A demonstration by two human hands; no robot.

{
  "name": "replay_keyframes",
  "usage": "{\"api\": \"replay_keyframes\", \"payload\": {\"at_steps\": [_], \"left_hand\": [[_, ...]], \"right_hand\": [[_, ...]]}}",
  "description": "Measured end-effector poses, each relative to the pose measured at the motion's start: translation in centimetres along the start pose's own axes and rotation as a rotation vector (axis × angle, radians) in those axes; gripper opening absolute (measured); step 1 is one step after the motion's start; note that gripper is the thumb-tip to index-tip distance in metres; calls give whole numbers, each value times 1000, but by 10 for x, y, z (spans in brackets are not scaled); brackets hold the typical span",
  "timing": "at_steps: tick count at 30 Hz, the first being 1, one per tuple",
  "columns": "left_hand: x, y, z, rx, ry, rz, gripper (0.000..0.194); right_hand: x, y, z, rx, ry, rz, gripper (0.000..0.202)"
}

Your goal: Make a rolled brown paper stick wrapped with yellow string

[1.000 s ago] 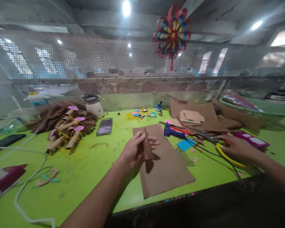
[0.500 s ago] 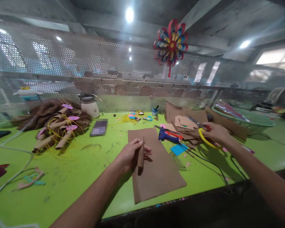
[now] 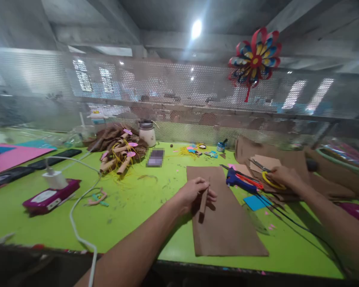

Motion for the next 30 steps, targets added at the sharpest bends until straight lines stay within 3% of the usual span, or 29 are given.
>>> {"api": "replay_keyframes", "payload": {"at_steps": [3,7,10,13,18,22,26,30], "left_hand": [[2,-1,0,28,23,30,13],[13,2,-2,158,112,141,13],[23,5,-7,302,171,240,12],[29,6,-11,375,163,301,14],[29,5,-8,401,94,260,21],[29,6,-3,325,76,243,20],[31,7,-5,267,50,258,20],[32,5,-8,244,23,267,26]], "right_hand": [[-32,6,-19,-13,-74,-79,36],[-118,34,-41,54,-385,-275,35],[-185,63,-40,-8,-579,-511,34],[-223,85,-21,-116,-686,-612,40],[-227,100,11,-341,-979,-568,42],[-224,108,17,-538,-1309,-438,42],[-229,116,18,-599,-1452,-389,39],[-233,117,22,-595,-1461,-447,34]]}}
Point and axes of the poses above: each hand's wrist, its own y-axis away from the middle knuckle, its own z-axis out of the palm, x = y × z, the point moved 1 cm from there along -y, towards the middle knuckle, and after that the axes turned 6 degrees about -z, right-handed, at the moved point
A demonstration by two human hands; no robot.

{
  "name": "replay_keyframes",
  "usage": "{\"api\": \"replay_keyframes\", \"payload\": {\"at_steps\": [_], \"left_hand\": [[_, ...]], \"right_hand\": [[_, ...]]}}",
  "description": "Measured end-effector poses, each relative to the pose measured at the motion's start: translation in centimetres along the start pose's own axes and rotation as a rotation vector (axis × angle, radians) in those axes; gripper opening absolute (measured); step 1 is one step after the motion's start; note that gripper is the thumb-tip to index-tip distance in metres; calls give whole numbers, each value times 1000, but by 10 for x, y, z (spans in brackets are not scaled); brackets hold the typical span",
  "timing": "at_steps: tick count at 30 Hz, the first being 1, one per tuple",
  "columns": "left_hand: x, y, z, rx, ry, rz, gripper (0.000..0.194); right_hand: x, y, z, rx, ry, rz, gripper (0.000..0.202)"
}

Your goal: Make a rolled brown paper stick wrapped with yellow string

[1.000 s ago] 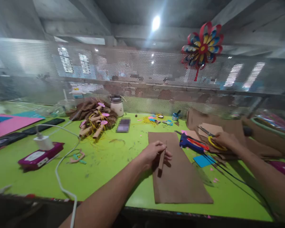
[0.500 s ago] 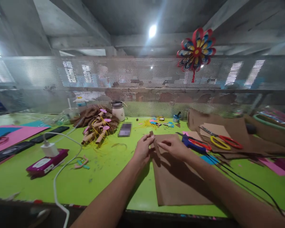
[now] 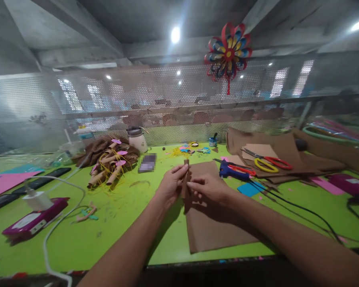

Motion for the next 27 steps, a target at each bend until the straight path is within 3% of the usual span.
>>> {"api": "replay_keyframes", "payload": {"at_steps": [8,15,21,27], "left_hand": [[-4,2,10,45,-19,102,33],[-9,-12,10,89,-39,164,28],[8,-24,18,77,-69,137,25],[-2,-30,14,112,-15,149,23]], "right_hand": [[-8,-3,4,69,22,-161,27],[10,-10,8,128,40,-5,36],[6,-8,7,4,-148,-38,52],[6,-6,4,46,7,-66,41]]}}
Point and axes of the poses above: each hand's wrist, its own y-axis away from the middle knuckle, its own z-axis out of the palm, x = y × z, the point moved 1 cm from there along -y, towards the middle knuckle, and after that the axes turned 6 degrees about -z, right-handed, at the moved point
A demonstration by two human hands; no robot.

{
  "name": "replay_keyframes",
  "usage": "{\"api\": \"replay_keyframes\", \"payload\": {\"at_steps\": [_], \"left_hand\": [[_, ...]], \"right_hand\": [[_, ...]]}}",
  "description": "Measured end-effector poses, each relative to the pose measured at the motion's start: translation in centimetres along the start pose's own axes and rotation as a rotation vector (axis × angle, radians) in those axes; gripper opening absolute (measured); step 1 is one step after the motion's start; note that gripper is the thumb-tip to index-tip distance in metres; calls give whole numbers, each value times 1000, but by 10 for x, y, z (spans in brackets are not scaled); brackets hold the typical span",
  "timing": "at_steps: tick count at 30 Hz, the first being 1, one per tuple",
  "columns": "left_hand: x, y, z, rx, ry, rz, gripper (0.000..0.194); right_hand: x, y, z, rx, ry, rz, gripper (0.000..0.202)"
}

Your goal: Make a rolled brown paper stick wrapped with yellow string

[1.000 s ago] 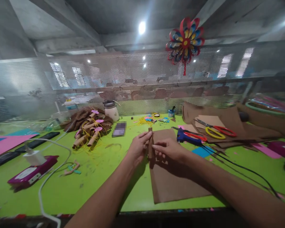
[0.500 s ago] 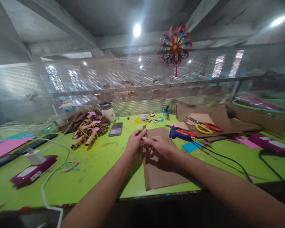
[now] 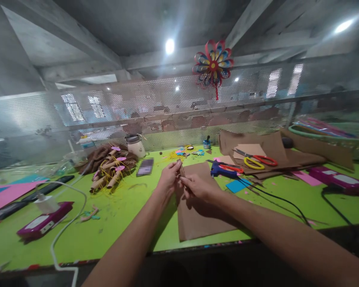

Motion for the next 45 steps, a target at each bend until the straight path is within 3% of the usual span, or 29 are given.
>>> {"api": "replay_keyframes", "payload": {"at_steps": [3,11,15,20,24,33,38,45], "left_hand": [[-6,-2,-2,30,22,17,22],[-9,1,-10,71,79,15,22],[-7,2,-14,82,122,-18,17],[-8,10,-9,-64,80,-111,15],[-13,15,-5,-121,47,-106,12],[-11,14,-6,-103,38,-73,16],[-8,14,-6,-82,71,-109,15],[-5,11,-11,-6,75,-39,12]], "right_hand": [[3,-2,-1,1,63,-37,37],[-8,3,5,-130,-59,98,26],[-6,3,5,-75,-64,100,22],[-3,0,0,59,-12,37,27],[-3,-3,-5,148,31,-13,34],[-2,-4,-2,93,134,-81,37],[4,-5,1,175,288,-154,19],[-8,6,13,28,186,-41,29]]}}
Point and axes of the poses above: each hand's wrist, its own y-axis away from the middle knuckle, its own z-axis out of the palm, x = y × z, the point moved 1 cm from there along -y, towards the middle knuckle, and after that the axes turned 6 degrees about -z, right-handed, at the moved point
